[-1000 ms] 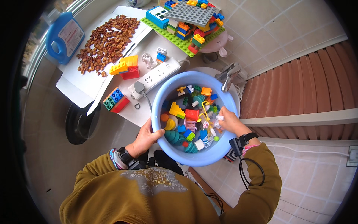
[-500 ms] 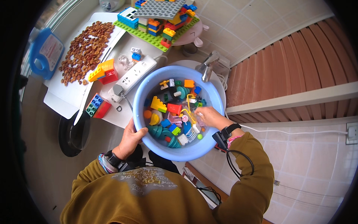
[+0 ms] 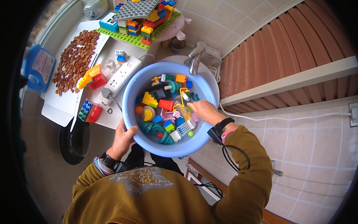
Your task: The person picks individual Lego bricks from a blue basin and places them onto a partially built Lego structure on a countertop. They repeatedly reach into the basin, select pieces, and attach them to the structure. At the end, they pour the remaining bricks from the basin into a sink.
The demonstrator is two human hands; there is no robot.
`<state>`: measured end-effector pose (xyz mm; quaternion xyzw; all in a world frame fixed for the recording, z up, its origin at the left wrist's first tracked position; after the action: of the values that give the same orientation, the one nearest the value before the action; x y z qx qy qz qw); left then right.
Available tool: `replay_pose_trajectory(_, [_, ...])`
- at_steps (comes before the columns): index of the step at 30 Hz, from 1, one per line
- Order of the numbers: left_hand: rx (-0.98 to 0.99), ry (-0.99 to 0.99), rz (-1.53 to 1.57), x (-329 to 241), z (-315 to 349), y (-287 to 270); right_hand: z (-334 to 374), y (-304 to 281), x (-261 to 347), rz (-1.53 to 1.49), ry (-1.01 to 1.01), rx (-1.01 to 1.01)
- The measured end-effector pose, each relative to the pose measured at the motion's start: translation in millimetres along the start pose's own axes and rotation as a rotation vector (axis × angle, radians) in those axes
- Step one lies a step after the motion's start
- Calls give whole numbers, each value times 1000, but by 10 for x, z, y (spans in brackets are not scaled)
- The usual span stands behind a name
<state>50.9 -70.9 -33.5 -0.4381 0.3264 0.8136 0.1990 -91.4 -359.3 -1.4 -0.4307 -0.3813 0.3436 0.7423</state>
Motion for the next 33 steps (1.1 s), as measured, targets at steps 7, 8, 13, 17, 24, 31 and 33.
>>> replay_pose_trajectory(7, [34, -52, -78, -15, 25, -16, 66, -253, -116, 90, -17, -287])
replay_pose_trajectory(8, [28, -50, -86, -14, 26, -21, 91, -340, -186, 103, -4, -344])
replay_pose_trajectory(13, [48, -26, -86, -5, 7, -3, 344, -514, -695, 168, 184, -452])
replay_pose_trajectory(17, [63, -17, -77, -6, -17, 14, 467, -299, -1045, -108, 294, -425])
replay_pose_trajectory(24, [18, 0, 26, -126, 28, 146, 494, -22, -1082, -519, 224, -476])
replay_pose_trajectory(31, [19, -7, 134, -206, 67, 245, 447, -451, -755, -63, 113, -493])
replay_pose_trajectory(33, [2, -4, 127, -207, 63, 235, 316, -552, -536, -73, -24, -487])
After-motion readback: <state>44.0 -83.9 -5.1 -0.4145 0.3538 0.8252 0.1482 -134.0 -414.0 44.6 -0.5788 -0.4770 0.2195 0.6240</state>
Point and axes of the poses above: each hand's wrist, its own z-axis away from the middle knuckle, its own y-axis out of the palm, x = y × z, the point moved 9 cm from there along -z, towards the middle knuckle, and after that the axes turned 1 degree about z, right-handed, at the moved point
